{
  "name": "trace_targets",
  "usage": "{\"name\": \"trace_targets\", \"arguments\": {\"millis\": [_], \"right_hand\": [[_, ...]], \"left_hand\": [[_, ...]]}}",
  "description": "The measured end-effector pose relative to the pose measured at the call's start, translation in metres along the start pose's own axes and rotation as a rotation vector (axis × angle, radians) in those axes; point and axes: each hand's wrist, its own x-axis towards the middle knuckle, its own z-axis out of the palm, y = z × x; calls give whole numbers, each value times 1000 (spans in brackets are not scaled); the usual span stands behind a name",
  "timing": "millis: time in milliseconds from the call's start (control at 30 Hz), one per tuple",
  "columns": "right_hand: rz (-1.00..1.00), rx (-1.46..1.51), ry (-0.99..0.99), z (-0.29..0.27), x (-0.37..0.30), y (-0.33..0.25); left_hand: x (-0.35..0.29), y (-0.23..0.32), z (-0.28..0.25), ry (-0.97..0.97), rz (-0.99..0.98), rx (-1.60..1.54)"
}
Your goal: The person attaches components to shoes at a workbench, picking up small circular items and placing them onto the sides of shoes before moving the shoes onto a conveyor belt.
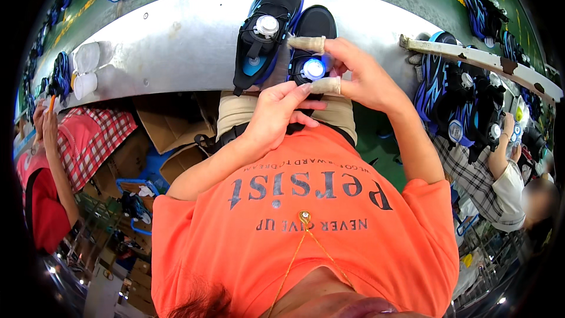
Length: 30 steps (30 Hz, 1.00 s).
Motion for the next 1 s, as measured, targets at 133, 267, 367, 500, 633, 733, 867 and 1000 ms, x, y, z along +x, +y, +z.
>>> {"name": "trace_targets", "arguments": {"millis": [133,267,367,500,633,733,867,1000], "right_hand": [[85,34,117,20,-7,3],[126,9,163,20,-8,4],[-126,-129,193,-6,29,22],[-192,-272,353,1,122,53],[-142,-260,118,31,168,54],[-154,-291,125,39,180,58],[-172,-287,137,40,182,55],[-184,-371,170,40,185,53]], "left_hand": [[-1,-2,4,45,27,-34],[-13,44,-6,-140,-254,552],[-21,74,-19,138,599,1101],[35,95,-29,313,974,1298],[34,116,-60,-167,563,1053],[31,114,-46,-6,764,1164],[38,116,-63,-156,536,1056],[36,115,-54,1,764,1103]]}}
